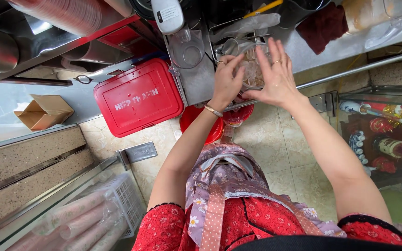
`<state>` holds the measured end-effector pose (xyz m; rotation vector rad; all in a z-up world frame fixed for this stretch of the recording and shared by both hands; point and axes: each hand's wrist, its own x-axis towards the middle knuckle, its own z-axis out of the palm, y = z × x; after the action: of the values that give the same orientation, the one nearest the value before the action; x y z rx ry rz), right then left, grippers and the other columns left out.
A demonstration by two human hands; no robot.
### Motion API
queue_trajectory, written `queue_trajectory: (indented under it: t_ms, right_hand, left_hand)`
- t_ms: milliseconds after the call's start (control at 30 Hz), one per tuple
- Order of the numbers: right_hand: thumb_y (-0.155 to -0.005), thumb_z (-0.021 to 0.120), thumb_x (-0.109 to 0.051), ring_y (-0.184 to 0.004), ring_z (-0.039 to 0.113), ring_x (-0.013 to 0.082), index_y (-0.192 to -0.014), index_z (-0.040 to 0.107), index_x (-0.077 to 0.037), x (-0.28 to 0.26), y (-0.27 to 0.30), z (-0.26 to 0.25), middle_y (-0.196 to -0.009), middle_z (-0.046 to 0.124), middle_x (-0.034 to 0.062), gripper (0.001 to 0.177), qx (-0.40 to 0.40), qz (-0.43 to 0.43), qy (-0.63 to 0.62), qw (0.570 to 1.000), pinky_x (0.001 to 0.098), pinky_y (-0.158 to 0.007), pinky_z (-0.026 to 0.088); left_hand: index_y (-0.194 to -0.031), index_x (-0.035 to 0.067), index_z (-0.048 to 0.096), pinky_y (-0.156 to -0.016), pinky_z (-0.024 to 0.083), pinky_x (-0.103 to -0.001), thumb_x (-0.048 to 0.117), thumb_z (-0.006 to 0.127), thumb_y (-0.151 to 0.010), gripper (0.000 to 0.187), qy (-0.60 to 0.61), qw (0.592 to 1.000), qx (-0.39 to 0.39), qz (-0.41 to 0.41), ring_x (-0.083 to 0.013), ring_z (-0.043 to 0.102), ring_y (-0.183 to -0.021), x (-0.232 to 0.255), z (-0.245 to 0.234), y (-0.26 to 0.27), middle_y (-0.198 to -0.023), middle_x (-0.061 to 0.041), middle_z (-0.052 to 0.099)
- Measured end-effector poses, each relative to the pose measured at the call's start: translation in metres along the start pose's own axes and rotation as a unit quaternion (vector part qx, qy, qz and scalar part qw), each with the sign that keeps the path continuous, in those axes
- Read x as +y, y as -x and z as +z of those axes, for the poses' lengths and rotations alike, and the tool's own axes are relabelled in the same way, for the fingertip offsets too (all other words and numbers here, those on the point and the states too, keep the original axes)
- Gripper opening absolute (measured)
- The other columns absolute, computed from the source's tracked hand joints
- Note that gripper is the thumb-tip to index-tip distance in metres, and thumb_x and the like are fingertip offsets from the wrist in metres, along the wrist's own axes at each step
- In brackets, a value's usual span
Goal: Preparing a fruit-based juice drink by slicing kumquats, squeezing them into a cup with a strainer, and adding ice.
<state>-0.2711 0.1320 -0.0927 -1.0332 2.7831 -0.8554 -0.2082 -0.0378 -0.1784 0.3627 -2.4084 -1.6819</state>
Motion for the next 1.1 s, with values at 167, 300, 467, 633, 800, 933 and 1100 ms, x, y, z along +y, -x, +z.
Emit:
queue_trajectory:
  t_ms: [167,300,467,633,800,933,1100]
  right_hand:
    - [-0.072,0.094,-0.035,-0.148,0.025,0.0498,-0.154,0.041,-0.001,0.019,0.023,0.019,-0.160,0.024,0.0317,0.104,0.010,-0.006,-0.012,1.000,0.0599,-0.121,0.027]
    - [-0.090,0.083,-0.020,-0.128,0.051,0.0305,-0.148,0.050,-0.006,0.051,0.043,0.032,-0.149,0.043,0.0204,0.069,0.089,0.155,-0.176,0.968,0.0431,-0.099,0.050]
    - [-0.107,0.062,-0.007,-0.089,0.061,0.0102,-0.147,0.051,-0.006,0.099,0.053,0.053,-0.120,0.062,0.0078,0.042,0.123,0.259,-0.477,0.831,0.0233,-0.068,0.052]
    - [-0.110,0.053,-0.004,-0.072,0.055,0.0059,-0.142,0.057,-0.003,0.091,0.029,0.043,-0.105,0.063,0.0018,0.032,0.141,0.272,-0.497,0.812,0.0219,-0.058,0.044]
    - [-0.112,0.058,-0.003,-0.089,0.056,0.0108,-0.142,0.062,-0.002,0.078,0.008,0.046,-0.110,0.061,0.0057,0.030,0.175,0.161,-0.337,0.911,0.0263,-0.075,0.048]
    - [-0.107,0.065,-0.001,-0.091,0.061,0.0207,-0.136,0.068,-0.004,0.048,-0.008,0.031,-0.111,0.059,0.0129,0.029,0.193,0.073,-0.115,0.972,0.0327,-0.077,0.052]
    - [-0.104,0.068,0.001,-0.089,0.061,0.0267,-0.134,0.070,-0.004,0.061,-0.003,0.022,-0.109,0.058,0.0156,0.031,0.177,0.063,-0.059,0.980,0.0354,-0.076,0.052]
  left_hand:
    - [-0.133,0.010,0.068,-0.096,0.054,-0.035,0.020,0.068,-0.096,0.039,-0.005,0.998,0.032,0.055,-0.0276,0.064,-0.111,0.009,-0.006,0.003,-0.128,-0.012,0.060]
    - [-0.132,0.010,0.068,-0.097,0.050,-0.041,0.025,0.073,-0.094,0.041,-0.079,0.990,0.050,0.109,-0.0319,0.060,-0.109,0.016,-0.011,-0.002,-0.132,-0.015,0.057]
    - [-0.130,0.002,0.064,-0.090,0.050,-0.042,0.031,0.079,-0.085,0.055,-0.073,0.994,0.034,0.068,-0.0339,0.062,-0.104,-0.009,0.007,-0.026,-0.117,-0.018,0.062]
    - [-0.114,0.005,0.070,-0.083,0.056,-0.038,0.025,0.078,-0.085,0.036,-0.043,0.998,0.032,-0.016,-0.0276,0.071,-0.091,-0.031,0.027,-0.033,-0.101,-0.012,0.072]
    - [-0.124,0.006,0.066,-0.083,0.056,-0.037,0.024,0.074,-0.087,0.042,-0.007,0.999,0.025,-0.039,-0.0265,0.070,-0.089,-0.016,0.015,-0.026,-0.105,-0.012,0.072]
    - [-0.140,0.007,0.060,-0.097,0.051,-0.038,0.024,0.066,-0.099,0.045,0.016,0.998,0.038,0.038,-0.0279,0.065,-0.109,-0.007,0.004,-0.017,-0.123,-0.014,0.067]
    - [-0.141,0.010,0.061,-0.104,0.051,-0.038,0.025,0.060,-0.102,0.042,0.021,0.999,0.016,0.026,-0.0288,0.063,-0.117,-0.001,0.000,-0.007,-0.134,-0.014,0.063]
